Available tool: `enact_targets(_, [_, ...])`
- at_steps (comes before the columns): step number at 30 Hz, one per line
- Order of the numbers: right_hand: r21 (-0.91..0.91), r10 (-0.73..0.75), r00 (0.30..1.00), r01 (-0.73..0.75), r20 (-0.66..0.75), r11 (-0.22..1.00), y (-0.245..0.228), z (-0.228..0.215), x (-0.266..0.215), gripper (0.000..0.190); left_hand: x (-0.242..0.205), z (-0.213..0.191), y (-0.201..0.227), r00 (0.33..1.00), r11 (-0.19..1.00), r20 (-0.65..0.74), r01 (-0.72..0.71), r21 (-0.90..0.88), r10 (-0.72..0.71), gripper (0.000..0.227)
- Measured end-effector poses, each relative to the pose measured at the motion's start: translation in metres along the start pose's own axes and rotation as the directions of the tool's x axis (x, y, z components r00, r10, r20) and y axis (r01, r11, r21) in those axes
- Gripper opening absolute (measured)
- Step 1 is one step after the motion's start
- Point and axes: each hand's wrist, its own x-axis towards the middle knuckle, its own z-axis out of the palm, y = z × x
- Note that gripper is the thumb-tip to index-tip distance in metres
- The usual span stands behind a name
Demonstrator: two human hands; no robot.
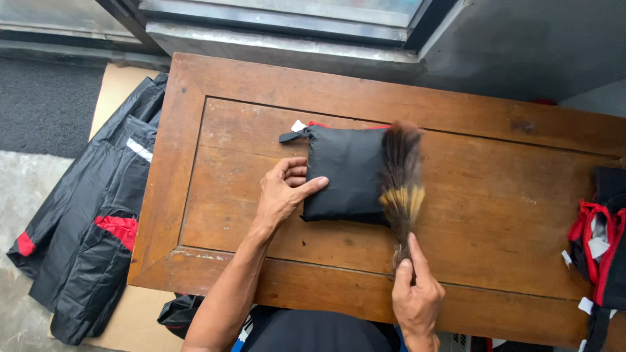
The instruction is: The person cleans a small black and red pouch and a large black and red tarp using a feather duster. They brush the pouch on a wooden table, place it in a plastic bin, and then brush the tarp laid out on the table.
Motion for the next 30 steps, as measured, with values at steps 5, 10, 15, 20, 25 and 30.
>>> enact_targets(5, [0.022,-0.325,0.946,0.324,0.015,0.946,0.003,0.007,-0.007,0.04,0.004,-0.001,-0.006,0.999,0.999,0.027,-0.029,-0.015,0.029,0.061])
enact_targets(10, [0.043,-0.002,1.0,0.002,-0.006,0.999,0.002,0.005,0.005,0.043,-0.022,0.012,0.0,0.995,0.966,-0.001,-0.101,0.239,0.104,0.114])
enact_targets(15, [0.141,-0.191,0.981,0.186,0.026,0.972,-0.007,0.007,-0.01,0.041,-0.022,0.032,-0.038,0.849,0.62,0.102,-0.455,0.64,0.518,0.114])
enact_targets(20, [0.053,-0.337,0.938,0.333,0.081,0.941,-0.011,0.01,-0.005,0.04,-0.006,0.031,-0.059,0.809,0.565,0.104,-0.49,0.664,0.579,0.102])
enact_targets(25, [-0.06,-0.018,0.999,0.021,0.04,0.998,0.002,0.005,0.026,0.046,-0.015,0.027,-0.031,0.948,0.772,0.057,-0.288,0.567,0.312,0.127])
enact_targets(30, [-0.048,0.142,0.971,-0.136,0.192,0.99,0.0,0.011,0.023,0.048,-0.017,0.022,-0.015,0.986,0.829,0.064,-0.165,0.534,0.155,0.128])
